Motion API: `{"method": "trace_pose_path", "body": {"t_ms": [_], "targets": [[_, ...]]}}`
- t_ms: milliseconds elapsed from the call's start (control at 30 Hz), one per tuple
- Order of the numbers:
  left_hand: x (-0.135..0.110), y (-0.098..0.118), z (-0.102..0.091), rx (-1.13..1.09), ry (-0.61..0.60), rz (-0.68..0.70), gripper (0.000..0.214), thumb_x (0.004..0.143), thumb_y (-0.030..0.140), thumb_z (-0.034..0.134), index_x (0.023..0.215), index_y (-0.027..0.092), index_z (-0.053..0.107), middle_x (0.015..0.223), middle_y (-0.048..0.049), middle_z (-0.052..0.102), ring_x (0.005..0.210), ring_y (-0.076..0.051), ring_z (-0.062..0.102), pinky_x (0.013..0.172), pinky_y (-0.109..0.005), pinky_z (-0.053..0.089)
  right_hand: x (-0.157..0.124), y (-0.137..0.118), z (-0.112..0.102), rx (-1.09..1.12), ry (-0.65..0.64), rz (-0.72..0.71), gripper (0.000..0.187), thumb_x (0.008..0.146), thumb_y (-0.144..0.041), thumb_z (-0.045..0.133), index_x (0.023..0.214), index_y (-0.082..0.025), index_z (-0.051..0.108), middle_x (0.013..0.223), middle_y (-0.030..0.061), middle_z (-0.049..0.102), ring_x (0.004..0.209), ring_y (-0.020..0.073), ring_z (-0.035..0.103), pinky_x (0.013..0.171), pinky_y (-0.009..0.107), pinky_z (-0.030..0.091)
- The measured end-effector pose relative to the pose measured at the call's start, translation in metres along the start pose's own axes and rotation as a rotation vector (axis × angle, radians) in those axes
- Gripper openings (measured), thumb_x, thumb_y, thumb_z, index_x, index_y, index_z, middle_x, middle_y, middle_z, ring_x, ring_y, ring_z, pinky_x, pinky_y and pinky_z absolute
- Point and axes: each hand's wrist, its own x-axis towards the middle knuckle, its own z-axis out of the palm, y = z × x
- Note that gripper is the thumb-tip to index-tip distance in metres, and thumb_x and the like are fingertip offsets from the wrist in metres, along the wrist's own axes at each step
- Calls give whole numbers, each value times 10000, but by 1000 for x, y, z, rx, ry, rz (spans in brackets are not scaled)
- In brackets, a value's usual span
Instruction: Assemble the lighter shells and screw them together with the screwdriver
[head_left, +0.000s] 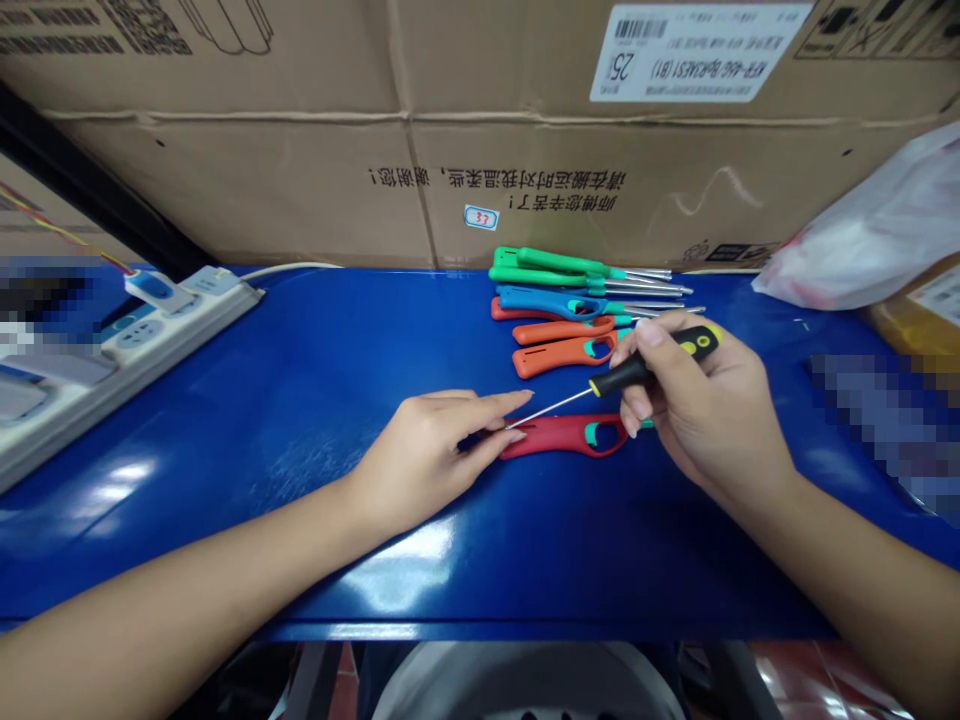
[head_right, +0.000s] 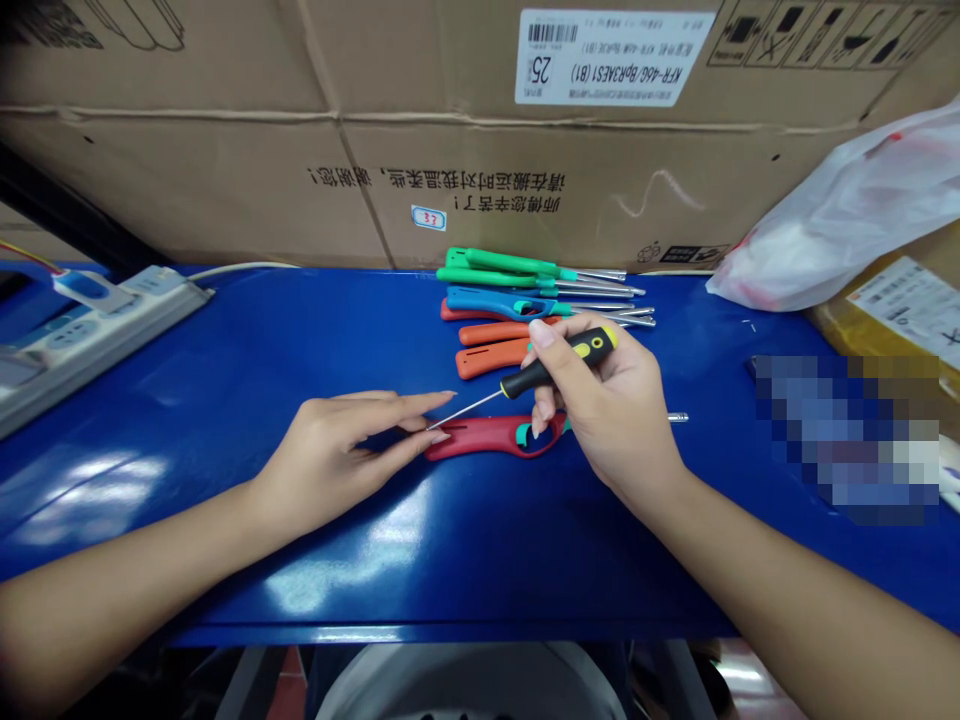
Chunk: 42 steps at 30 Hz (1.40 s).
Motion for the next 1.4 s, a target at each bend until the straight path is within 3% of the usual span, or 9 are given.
{"method": "trace_pose_path", "body": {"t_ms": [200, 433, 567, 700, 867, 1100, 1267, 1400], "targets": [[2, 1, 0, -7, -26, 25, 308, 952, 191, 655, 1258, 175, 682, 874, -26, 762, 735, -131, 686, 717, -244, 551, -2, -2, 1, -5, -2, -4, 317, 789, -465, 813, 758, -215, 621, 736, -21, 680, 381, 80, 532, 333, 243, 477], [3, 0, -1, 27, -105, -6, 610, 819, 429, 804, 1327, 143, 624, 1128, -108, 724, 1040, -239, 654, 940, -379, 555, 2, -6, 0, 30, 54, -34, 320, 781, -442, 821, 726, -200, 619, 677, -30, 631, 373, 59, 467, 307, 218, 414], [3, -1, 1, 17, -197, -65, 502, 852, 281, 752, 1318, 144, 626, 1113, -98, 718, 1016, -230, 660, 926, -378, 560, 5, -13, -6, 106, -3, -7, 215, 769, -309, 800, 728, -202, 619, 719, -17, 650, 397, 50, 435, 299, 188, 358], [3, -1, 8, -73, -194, -99, 391, 873, 215, 715, 1257, 165, 659, 1111, -74, 740, 1004, -207, 686, 917, -354, 563, 3, -19, -12, 173, -117, 16, 184, 705, -204, 757, 836, -216, 628, 772, -8, 660, 449, 73, 450, 306, 191, 361], [2, 5, 25, -182, -170, -94, 387, 839, 253, 781, 1206, 184, 678, 1160, -64, 750, 1009, -203, 700, 933, -353, 563, 4, -22, -14, 82, -105, -130, 188, 793, -280, 777, 915, -237, 640, 781, -22, 638, 395, 50, 400, 265, 195, 302], [10, 14, 44, -170, -144, -55, 344, 830, 242, 795, 1156, 150, 733, 990, -70, 734, 927, -197, 685, 862, -344, 577, 15, -24, -21, -75, -51, -450, 245, 852, -436, 758, 800, -262, 595, 693, -55, 637, 341, 49, 442, 288, 215, 310], [14, 15, 52, -185, -132, -62, 373, 795, 255, 833, 1139, 135, 749, 960, -70, 718, 909, -197, 684, 861, -350, 581, 10, -27, -21, -111, -86, -515, 189, 906, -388, 711, 827, -257, 599, 708, -55, 676, 382, 62, 516, 307, 212, 351], [11, 12, 52, -186, -126, -22, 424, 820, 322, 815, 1192, 138, 728, 1024, -86, 719, 968, -204, 675, 889, -353, 581, 11, -26, -19, -72, -6, -516, 213, 884, -374, 746, 802, -249, 594, 666, -46, 668, 339, 62, 485, 277, 229, 292]]}}
